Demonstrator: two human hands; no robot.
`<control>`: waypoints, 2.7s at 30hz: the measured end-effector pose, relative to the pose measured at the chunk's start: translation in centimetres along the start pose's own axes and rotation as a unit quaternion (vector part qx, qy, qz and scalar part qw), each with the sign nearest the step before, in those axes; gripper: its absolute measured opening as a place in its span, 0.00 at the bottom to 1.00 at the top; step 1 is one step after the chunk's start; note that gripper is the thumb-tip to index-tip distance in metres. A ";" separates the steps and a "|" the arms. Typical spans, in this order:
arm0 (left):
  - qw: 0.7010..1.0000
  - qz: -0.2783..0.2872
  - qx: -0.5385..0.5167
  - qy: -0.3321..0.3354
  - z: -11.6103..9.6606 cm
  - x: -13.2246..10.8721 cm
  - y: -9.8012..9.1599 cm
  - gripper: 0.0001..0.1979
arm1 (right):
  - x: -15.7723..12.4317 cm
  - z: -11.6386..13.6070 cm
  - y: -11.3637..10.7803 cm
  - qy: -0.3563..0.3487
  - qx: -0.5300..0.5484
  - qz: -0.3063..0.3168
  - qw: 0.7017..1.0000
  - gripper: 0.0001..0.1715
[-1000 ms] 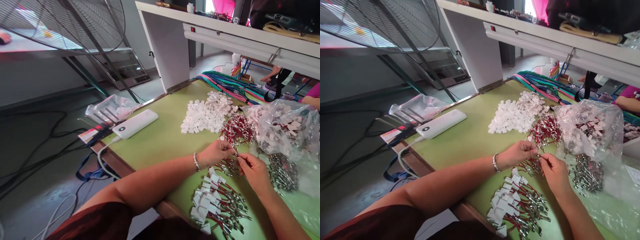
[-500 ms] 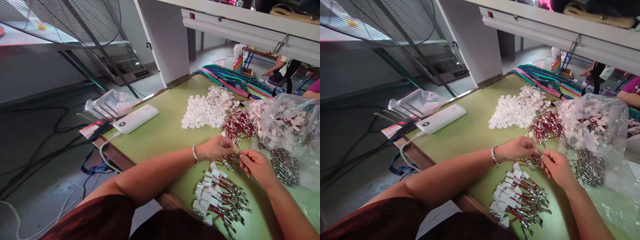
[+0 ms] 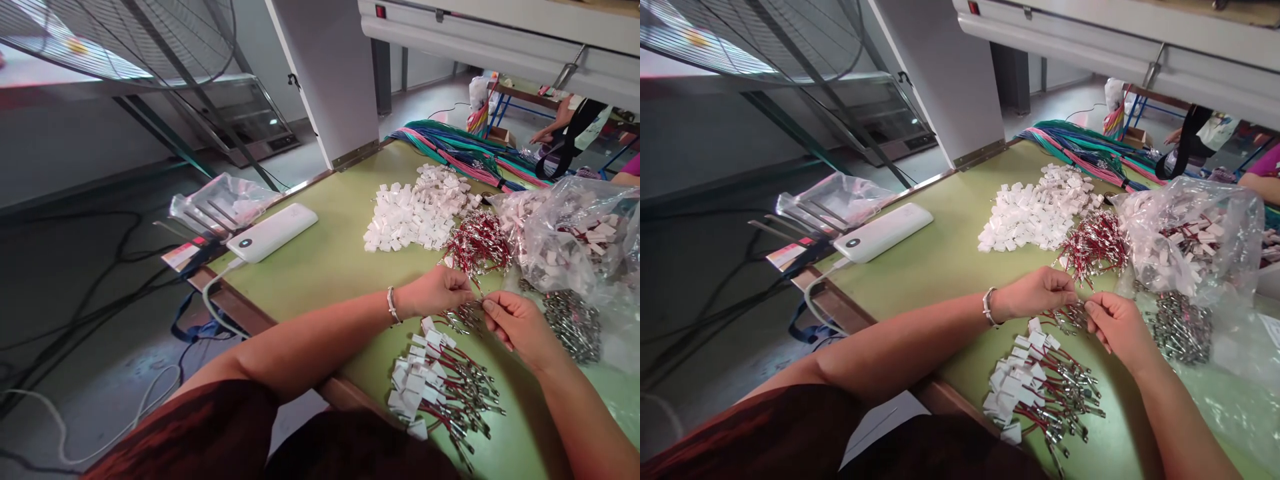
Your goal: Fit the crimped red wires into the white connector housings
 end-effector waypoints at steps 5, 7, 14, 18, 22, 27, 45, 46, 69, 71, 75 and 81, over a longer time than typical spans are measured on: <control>0.999 0.038 -0.032 -0.013 -0.1 0.0 -0.2 0.09 | -0.3 0.9 0.1 -0.076 -0.069 -0.020 0.995 0.19; 1.000 0.007 -0.009 -0.013 0.0 0.0 -0.3 0.09 | -0.5 1.4 0.2 -0.132 -0.119 -0.049 0.983 0.18; 0.987 -0.025 0.123 0.099 -0.8 -0.2 0.1 0.08 | -0.4 0.8 0.9 -0.074 -0.072 -0.011 0.995 0.19; 0.981 -0.010 0.149 0.122 -1.4 -0.2 -1.1 0.08 | -0.2 0.7 0.0 -0.075 -0.093 -0.022 0.993 0.19; 0.985 0.012 0.151 0.083 -1.2 -0.4 -3.2 0.07 | 0.1 0.8 -1.8 -0.131 -0.170 -0.041 0.976 0.18; 0.987 -0.041 0.158 -0.012 -0.3 -0.5 -2.8 0.09 | 0.2 1.4 -2.2 -0.239 -0.312 -0.050 0.918 0.17; 0.849 -0.139 0.510 0.004 4.7 2.1 -8.1 0.16 | 0.3 0.8 0.7 -0.200 -0.245 -0.091 0.944 0.18; 0.843 -0.121 0.524 0.015 5.0 2.4 -8.0 0.16 | 0.5 0.7 0.6 -0.198 -0.242 -0.090 0.946 0.17; 0.946 -0.252 0.199 -0.052 2.0 0.4 -6.8 0.08 | -0.2 1.0 0.5 -0.306 -0.236 -0.151 0.910 0.13; 0.980 -0.187 0.016 -0.072 1.5 0.2 -5.1 0.08 | -0.4 1.2 0.5 -0.306 -0.230 -0.164 0.909 0.13; 0.973 -0.059 -0.212 -0.068 1.0 0.1 -1.7 0.03 | -0.6 1.4 0.7 -0.307 -0.215 -0.181 0.909 0.15; 0.951 -0.002 -0.303 -0.065 1.7 0.1 -0.5 0.06 | -0.6 1.2 0.9 -0.298 -0.205 -0.160 0.919 0.14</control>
Point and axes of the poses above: each hand's wrist, its own x-axis towards the middle knuckle, its own y-axis out of the palm, z = x × y, the point moved 3 cm from there along x, towards the middle knuckle, and after that the axes turned 15 degrees about x, right-handed, at the moved point
